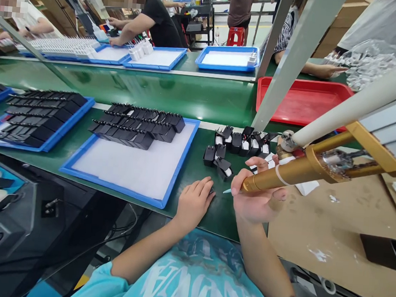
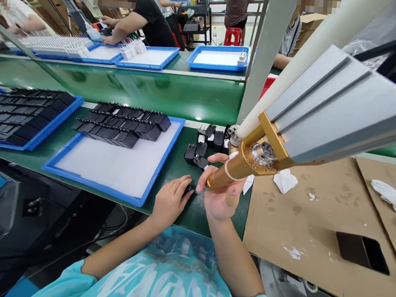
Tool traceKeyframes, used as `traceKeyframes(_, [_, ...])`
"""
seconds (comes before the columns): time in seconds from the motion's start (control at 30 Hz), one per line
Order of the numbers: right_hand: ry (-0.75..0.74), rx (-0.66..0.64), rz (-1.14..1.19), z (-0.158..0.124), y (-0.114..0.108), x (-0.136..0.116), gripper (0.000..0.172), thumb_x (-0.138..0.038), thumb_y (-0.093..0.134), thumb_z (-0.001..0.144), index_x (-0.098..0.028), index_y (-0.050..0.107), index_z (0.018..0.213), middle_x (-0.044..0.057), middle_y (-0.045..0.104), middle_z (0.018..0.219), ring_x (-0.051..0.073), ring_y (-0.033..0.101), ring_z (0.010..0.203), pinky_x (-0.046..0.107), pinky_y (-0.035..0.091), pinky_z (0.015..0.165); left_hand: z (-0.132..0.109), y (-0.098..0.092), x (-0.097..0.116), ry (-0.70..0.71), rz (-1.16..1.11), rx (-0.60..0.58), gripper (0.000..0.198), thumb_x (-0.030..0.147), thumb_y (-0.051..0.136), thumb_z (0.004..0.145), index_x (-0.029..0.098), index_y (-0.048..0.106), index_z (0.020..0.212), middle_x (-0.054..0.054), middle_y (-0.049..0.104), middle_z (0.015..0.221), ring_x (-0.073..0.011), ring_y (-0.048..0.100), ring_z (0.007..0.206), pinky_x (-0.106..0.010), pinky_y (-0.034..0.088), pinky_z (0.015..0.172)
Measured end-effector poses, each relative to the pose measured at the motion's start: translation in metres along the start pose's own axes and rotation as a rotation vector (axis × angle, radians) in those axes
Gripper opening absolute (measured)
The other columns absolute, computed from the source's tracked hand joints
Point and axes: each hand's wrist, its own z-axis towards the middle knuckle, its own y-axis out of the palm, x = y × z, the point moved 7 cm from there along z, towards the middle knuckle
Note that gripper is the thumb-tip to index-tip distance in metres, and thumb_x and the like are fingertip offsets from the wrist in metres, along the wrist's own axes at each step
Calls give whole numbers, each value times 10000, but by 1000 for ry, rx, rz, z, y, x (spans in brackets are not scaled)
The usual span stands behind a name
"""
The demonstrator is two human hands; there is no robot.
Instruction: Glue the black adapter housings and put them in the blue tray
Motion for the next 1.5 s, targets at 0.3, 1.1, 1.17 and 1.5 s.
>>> traceKeyframes(0.3, [9, 4, -2, 0, -1, 0, 307, -580, 468, 822, -314, 492, 974, -20, 596, 948, 72, 528, 359, 238, 336, 294, 2, 3, 1, 31, 184, -131, 271, 243, 509, 935, 157, 542, 1190, -164, 592, 1323, -291, 663, 929, -417, 508, 728])
traceKeyframes(1.1, [-48, 47, -9, 2, -5, -1, 369, -558, 500, 810, -310, 511, 1082, 3, 656, 961, 78, 509, 350, 230, 325, 284, 6, 8, -39, -824, -2022, -221, 430, 384, 599, 854, 185, 494, 1220, -50, 649, 891, -147, 649, 640, -235, 520, 526])
traceKeyframes(1.17, [-48, 55, -19, 2, -6, -1, 393, -568, 510, 798, -304, 517, 1090, 7, 657, 953, 76, 501, 345, 231, 323, 278, 9, 1, -39, -782, -2109, -221, 402, 373, 597, 854, 182, 518, 1198, -47, 649, 861, -140, 639, 622, -212, 499, 489])
traceKeyframes(1.5, [-46, 69, -10, 3, -11, -1, 398, -537, 518, 791, -285, 559, 1097, 21, 654, 947, 86, 508, 351, 243, 336, 274, 7, -11, -67, -657, -1896, -202, 470, 438, 625, 838, 235, 481, 1237, -30, 607, 903, -168, 630, 715, -276, 533, 569])
